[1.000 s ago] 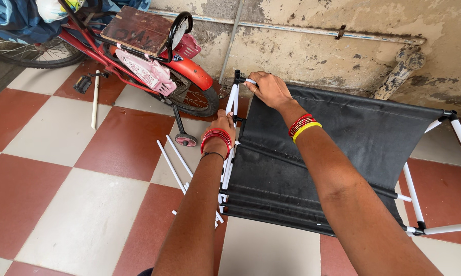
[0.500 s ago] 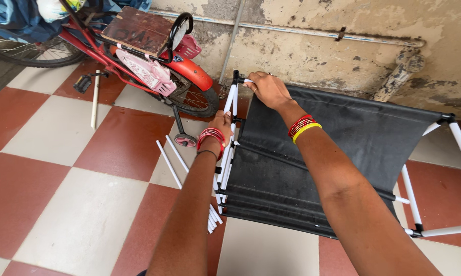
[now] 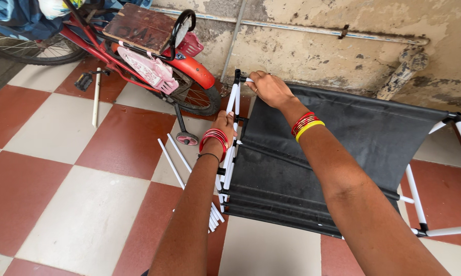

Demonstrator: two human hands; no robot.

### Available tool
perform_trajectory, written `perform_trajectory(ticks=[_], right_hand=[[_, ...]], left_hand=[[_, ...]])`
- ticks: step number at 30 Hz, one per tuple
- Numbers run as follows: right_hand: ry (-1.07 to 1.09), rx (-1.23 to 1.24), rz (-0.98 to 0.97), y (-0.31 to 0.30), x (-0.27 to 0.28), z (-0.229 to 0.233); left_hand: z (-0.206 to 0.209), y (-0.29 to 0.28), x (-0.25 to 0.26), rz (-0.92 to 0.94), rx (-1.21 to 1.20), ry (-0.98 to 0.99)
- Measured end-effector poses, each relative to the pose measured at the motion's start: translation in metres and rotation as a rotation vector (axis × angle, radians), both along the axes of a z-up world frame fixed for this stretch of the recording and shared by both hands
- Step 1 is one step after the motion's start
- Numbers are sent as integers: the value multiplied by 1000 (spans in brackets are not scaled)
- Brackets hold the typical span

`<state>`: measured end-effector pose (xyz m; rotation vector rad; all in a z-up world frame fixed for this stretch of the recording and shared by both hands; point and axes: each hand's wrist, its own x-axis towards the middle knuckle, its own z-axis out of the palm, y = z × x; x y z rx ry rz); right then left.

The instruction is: The person disassembles a shoe rack by detaching rods, removing and folding a fabric shelf, and separating the rods from plastic connectors by hand.

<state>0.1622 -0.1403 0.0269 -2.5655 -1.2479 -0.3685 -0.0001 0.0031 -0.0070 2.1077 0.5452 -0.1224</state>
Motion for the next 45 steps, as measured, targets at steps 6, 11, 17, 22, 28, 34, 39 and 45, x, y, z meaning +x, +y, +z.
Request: perform_trajectory(ticks=[6, 11, 17, 22, 28, 34, 39, 45], right_hand=[[56, -7, -148, 1, -10, 21], [48, 85, 5, 1, -10, 7], [139, 59, -51, 2, -19, -4], [13, -19, -78, -6, -28, 3], [-109, -41, -79, -34, -39, 10], [-180, -38, -112, -89, -43, 27], [-183, -42, -196, -146, -46, 40], [-245, -124, -251, -228, -48, 41]], left_hand=[[-53, 39, 18, 319, -236, -104], [-51, 47, 8, 420, -226, -99], [-40, 40, 10, 405, -259, -69], [-40, 41, 12, 388, -254, -68], [-56, 41, 21, 283, 188, -82], [-22, 13, 13, 303, 524, -98], [31, -35, 8, 151, 758, -278], [53, -112, 6, -48, 790, -428]])
